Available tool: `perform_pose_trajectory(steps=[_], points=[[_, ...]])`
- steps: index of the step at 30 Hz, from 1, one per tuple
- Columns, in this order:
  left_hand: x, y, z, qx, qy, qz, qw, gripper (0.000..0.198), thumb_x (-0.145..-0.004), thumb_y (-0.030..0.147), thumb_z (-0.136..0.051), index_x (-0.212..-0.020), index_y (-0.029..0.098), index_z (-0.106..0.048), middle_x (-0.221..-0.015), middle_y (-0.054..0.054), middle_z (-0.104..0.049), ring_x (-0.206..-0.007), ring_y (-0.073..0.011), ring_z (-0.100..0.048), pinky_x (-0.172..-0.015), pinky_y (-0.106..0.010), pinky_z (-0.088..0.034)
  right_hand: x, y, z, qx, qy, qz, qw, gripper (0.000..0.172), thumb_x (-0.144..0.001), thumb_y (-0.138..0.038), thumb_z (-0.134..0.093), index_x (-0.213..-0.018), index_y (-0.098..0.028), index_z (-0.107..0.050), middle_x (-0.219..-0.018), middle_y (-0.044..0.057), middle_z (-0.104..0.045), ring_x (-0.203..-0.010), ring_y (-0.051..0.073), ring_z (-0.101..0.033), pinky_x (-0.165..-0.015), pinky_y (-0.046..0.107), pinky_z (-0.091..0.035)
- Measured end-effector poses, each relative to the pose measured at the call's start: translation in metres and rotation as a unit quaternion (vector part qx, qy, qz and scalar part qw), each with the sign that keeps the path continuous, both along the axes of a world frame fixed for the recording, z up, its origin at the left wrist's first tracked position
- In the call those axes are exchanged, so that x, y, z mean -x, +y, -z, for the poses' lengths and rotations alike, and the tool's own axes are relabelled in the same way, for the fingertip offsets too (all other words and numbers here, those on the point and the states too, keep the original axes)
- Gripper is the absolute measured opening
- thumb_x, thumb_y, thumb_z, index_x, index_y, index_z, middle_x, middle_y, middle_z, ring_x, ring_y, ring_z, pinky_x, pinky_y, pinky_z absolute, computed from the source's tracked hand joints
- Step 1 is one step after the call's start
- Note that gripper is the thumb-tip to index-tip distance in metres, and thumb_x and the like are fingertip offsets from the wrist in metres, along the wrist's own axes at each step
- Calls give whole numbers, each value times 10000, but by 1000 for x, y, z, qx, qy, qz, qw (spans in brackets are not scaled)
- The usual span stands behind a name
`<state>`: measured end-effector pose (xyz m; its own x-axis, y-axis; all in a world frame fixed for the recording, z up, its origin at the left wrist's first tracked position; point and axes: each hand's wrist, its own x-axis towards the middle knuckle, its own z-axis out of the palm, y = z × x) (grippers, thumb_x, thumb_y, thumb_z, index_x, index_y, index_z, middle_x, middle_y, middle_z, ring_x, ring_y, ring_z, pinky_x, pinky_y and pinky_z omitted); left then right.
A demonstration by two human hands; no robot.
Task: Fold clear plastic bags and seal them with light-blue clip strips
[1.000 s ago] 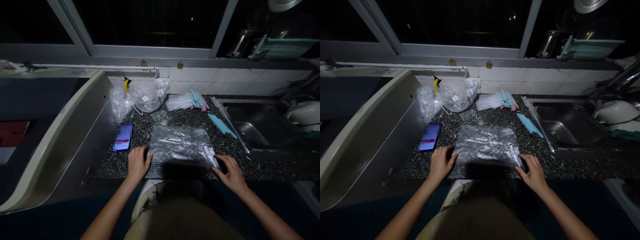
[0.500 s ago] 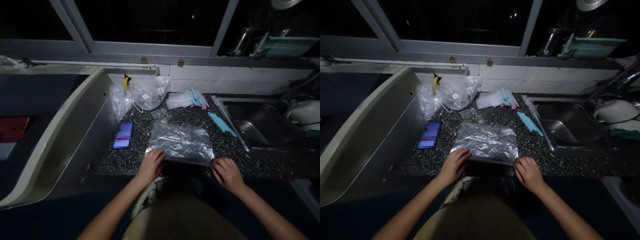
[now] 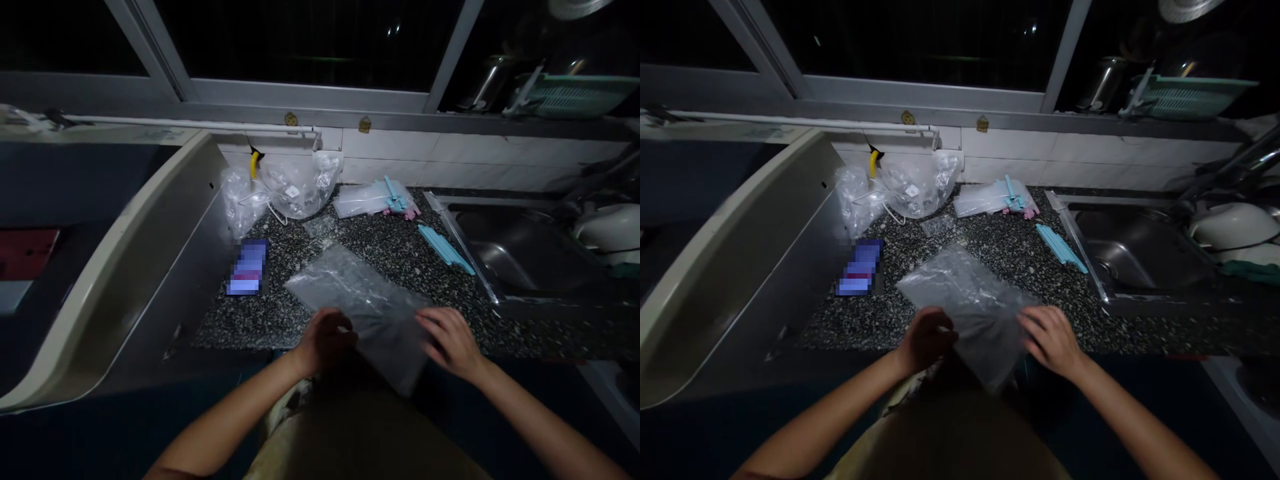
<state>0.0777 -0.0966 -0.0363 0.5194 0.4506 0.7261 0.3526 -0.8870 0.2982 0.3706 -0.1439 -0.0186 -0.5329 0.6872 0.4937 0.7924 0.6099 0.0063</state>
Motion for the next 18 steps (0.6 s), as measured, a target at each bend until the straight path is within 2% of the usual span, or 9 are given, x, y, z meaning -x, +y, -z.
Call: perform_pose_trajectory(steps=[2, 4, 6, 10, 14, 18], points=[[15, -3, -2, 24, -37, 34, 998, 150, -802, 220, -515, -737, 211, -651, -770, -35, -624, -850, -154, -532, -724, -278, -442, -13, 16, 3, 34, 13, 35, 999, 344, -818, -286, -479, -1158, -236, -503, -1033, 92, -576, -955, 222, -522, -784, 387, -428], [26, -7, -7, 66, -47, 57, 995, 189, -822, 220, -478, -755, 216, -654, -768, -43, -626, -830, -154, -538, -711, -291, -452, -17, 34, 5, 71, 19, 41, 996, 370, -816, -315, -492, -1177, -237, -504, -1065, 99, -571, -977, 229, -522, -793, 395, -436], [34, -10, -13, 99, -59, 65, 991, 228, -844, 234, -439, -769, 215, -654, -753, -48, -626, -796, -151, -543, -707, -308, -456, -14, 49, 4, 96, 11, 17, 995, 384, -811, -336, -507, -1183, -240, -507, -1087, 102, -565, -997, 229, -519, -811, 401, -437], [42, -13, -23, 115, -103, 34, 987, 215, -843, 239, -451, -745, 207, -639, -720, -45, -614, -776, -152, -545, -689, -316, -455, 8, 72, 2, 129, -4, -59, 990, 428, -788, -348, -544, -1198, -233, -500, -1127, 106, -545, -1036, 225, -499, -839, 396, -426], [49, -16, -23, 122, -137, 12, 983, 158, -821, 179, -482, -755, 211, -622, -736, -33, -612, -793, -147, -542, -696, -322, -456, 25, 81, 4, 158, -12, -105, 982, 499, -738, -259, -566, -1227, -224, -472, -1155, 105, -527, -1068, 225, -472, -858, 404, -403], [55, -20, -17, 112, -187, -25, 976, 127, -801, 147, -505, -756, 214, -602, -746, -25, -615, -790, -144, -548, -697, -335, -464, 24, 72, 6, 175, -16, -112, 978, 579, -690, -199, -545, -1258, -214, -436, -1189, 112, -500, -1090, 238, -452, -880, 428, -372]])
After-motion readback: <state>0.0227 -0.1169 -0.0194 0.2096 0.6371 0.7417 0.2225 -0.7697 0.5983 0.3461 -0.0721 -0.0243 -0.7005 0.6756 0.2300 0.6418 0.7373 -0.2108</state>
